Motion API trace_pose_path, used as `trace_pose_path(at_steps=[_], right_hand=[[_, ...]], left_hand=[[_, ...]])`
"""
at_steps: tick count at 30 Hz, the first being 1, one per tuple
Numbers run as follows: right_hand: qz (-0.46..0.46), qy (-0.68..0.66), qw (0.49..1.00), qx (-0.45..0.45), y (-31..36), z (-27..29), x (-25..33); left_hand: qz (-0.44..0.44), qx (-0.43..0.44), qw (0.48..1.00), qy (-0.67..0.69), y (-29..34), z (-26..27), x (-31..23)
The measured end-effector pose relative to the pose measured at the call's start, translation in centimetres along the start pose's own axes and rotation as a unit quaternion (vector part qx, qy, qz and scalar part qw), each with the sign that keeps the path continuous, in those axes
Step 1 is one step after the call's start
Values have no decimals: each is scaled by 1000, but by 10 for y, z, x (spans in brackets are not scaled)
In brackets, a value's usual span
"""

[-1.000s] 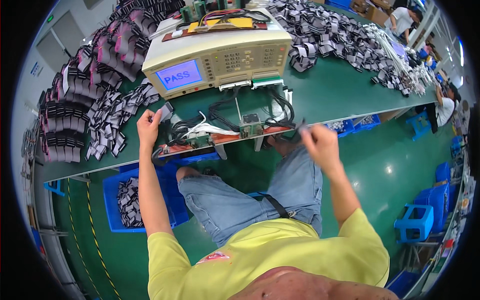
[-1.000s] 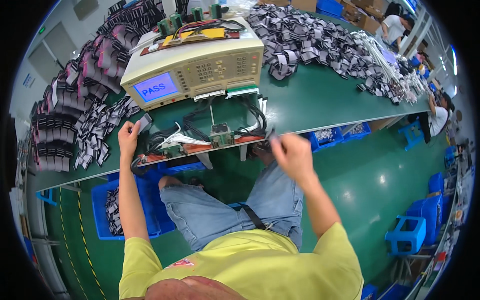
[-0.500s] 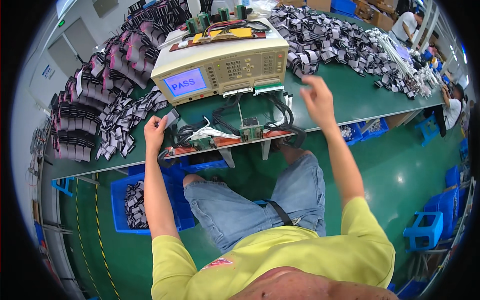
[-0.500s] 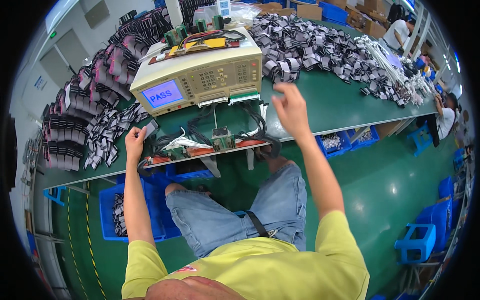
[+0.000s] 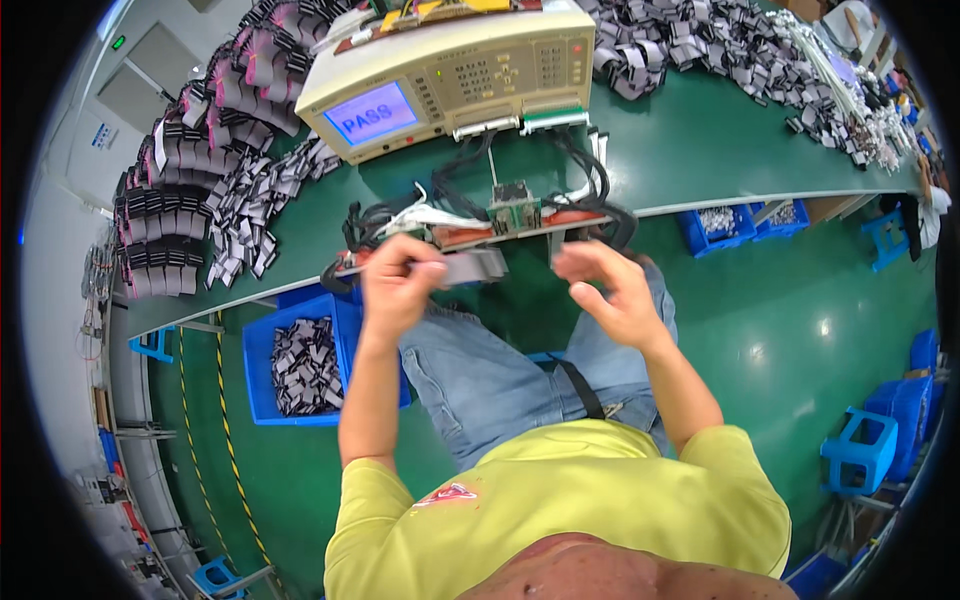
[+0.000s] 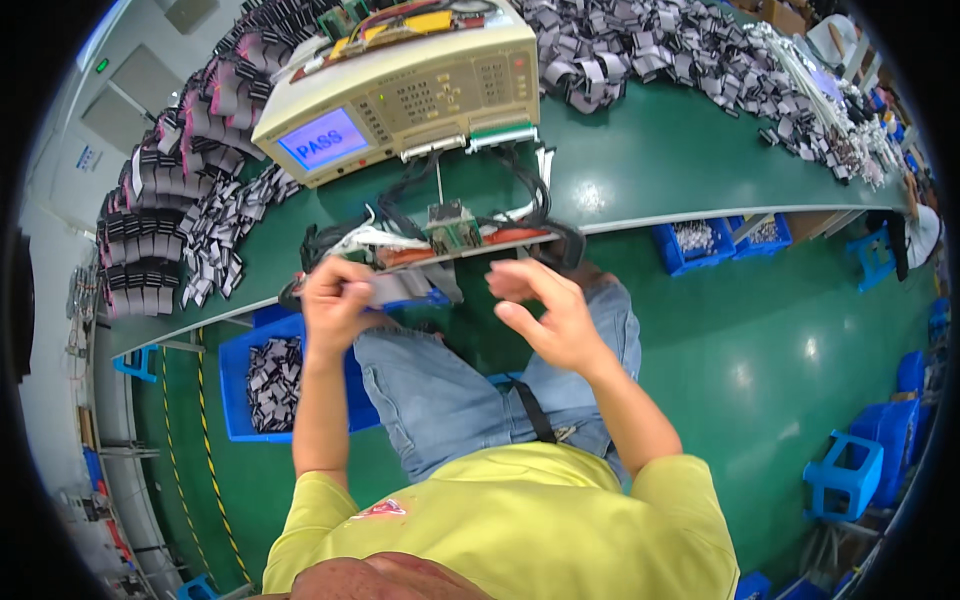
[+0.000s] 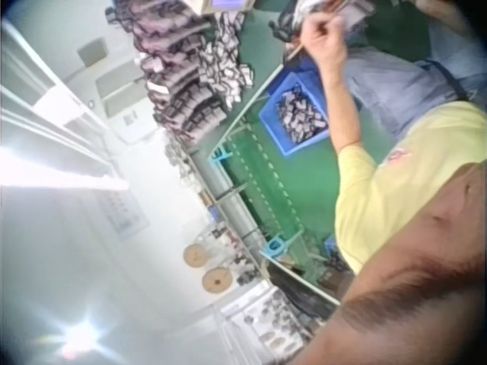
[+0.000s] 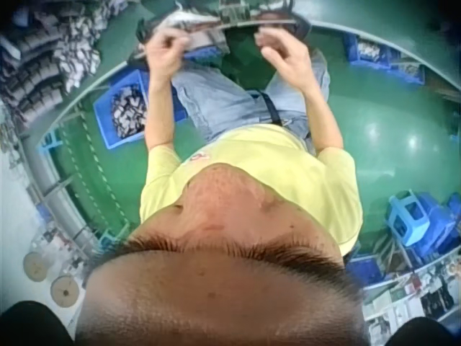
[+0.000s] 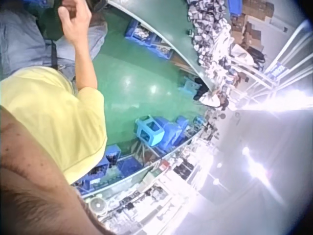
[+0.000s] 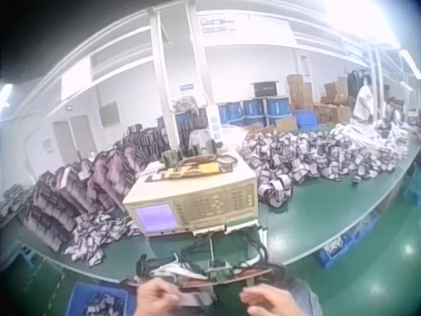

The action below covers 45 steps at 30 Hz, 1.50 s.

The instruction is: Testing wire harnesses by plugging them into an electronic testing machine and verifying the pass status on the display.

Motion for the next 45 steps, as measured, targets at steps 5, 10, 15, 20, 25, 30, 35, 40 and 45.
trace_pose_path(at_steps=[5, 10, 15, 20, 25, 30, 35, 40, 45], right_hand=[[-88, -213, 971, 65, -12, -22, -19], [-138, -193, 968, 75, 1, -20, -25], [-127, -155, 977, 69, 0, -23, -22], [-163, -125, 978, 46, 4, -26, -31], [-120, -146, 982, 17, -6, -15, -32], [-85, -13, 993, -85, -21, -23, -46], [92, 234, 962, -103, -32, -34, -43], [85, 228, 958, -151, -30, -43, -48], [119, 275, 944, -135, -35, -43, -48]], left_hand=[[30, 51, 998, -4, 14, -40, 31], [118, 70, 990, 45, 21, -41, 33], [96, 116, 989, 1, 30, -41, 40], [107, 85, 991, -15, 27, -41, 41], [143, 101, 984, 43, 21, -37, 35], [37, -88, 989, -113, -1, -41, 29], [-70, -112, 976, -173, -6, -41, 34], [-92, -138, 963, -214, -9, -42, 35], [-90, -135, 959, -234, -9, -39, 35]])
Point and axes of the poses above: each hand's wrist, its own y-axis away from the middle knuckle, its own z-axis out of the back of the hand, x = y × z, the point moved 2 cm from there along -y, towards the middle knuckle, and after that the axes turned 15 degrees about z, right-handed, at the moved point
